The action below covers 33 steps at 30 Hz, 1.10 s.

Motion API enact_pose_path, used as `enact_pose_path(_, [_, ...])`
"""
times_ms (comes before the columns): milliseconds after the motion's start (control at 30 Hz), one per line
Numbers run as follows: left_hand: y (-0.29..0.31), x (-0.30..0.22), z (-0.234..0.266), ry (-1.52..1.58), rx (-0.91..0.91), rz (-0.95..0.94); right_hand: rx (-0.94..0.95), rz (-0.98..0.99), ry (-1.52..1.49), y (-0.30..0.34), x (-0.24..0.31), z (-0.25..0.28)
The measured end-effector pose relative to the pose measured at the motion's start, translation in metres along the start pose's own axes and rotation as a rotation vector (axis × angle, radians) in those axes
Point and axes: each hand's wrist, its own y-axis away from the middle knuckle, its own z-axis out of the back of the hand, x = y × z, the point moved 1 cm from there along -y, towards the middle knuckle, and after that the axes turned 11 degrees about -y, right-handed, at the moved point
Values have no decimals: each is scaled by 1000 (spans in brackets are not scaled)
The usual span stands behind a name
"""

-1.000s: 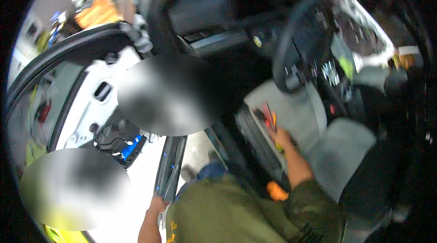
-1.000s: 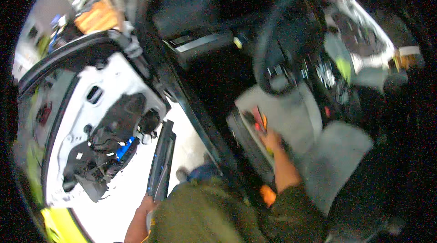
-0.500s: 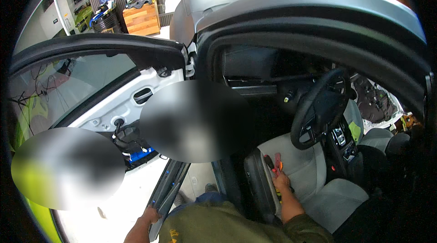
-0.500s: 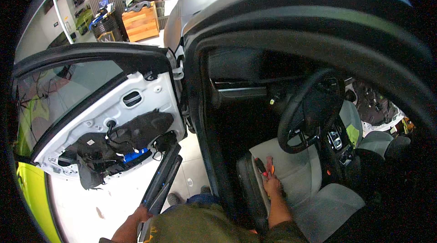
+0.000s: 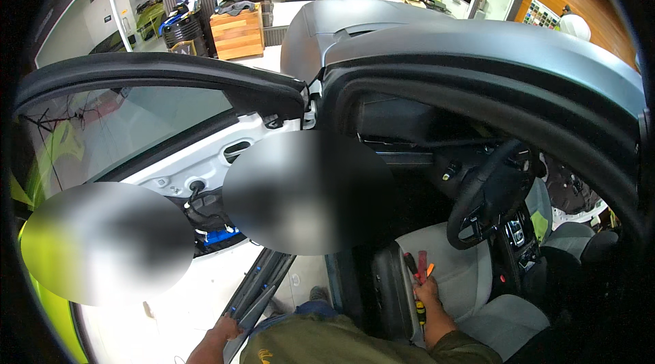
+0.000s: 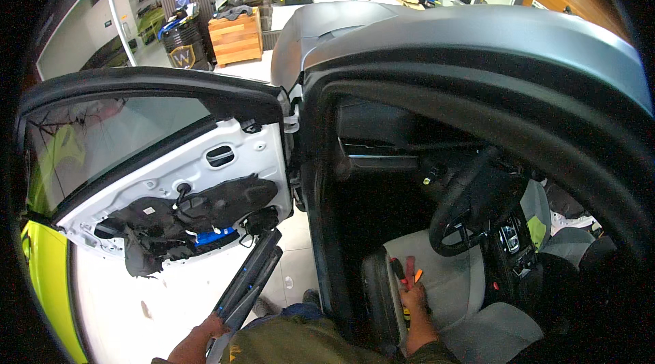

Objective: The person assembles a car door panel by attaching a trim piece to the main panel using a screwdriver. They then move the assembled panel to another room and place it on a table.

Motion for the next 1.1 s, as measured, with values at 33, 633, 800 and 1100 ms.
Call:
enact_pose_path(33, [1, 4, -4, 18, -9, 3, 2, -12, -12, 5, 2, 6])
enact_pose_path(633, [40, 79, -155, 183, -43, 13, -331, 824, 71, 160, 184, -58])
enact_pose_path(800, [56, 118, -219, 303, -116, 106, -3, 1061, 41, 256, 257, -159])
enact_pose_path(1100, [167, 197, -295, 595, -368, 267, 151, 1259, 177, 368, 338, -238])
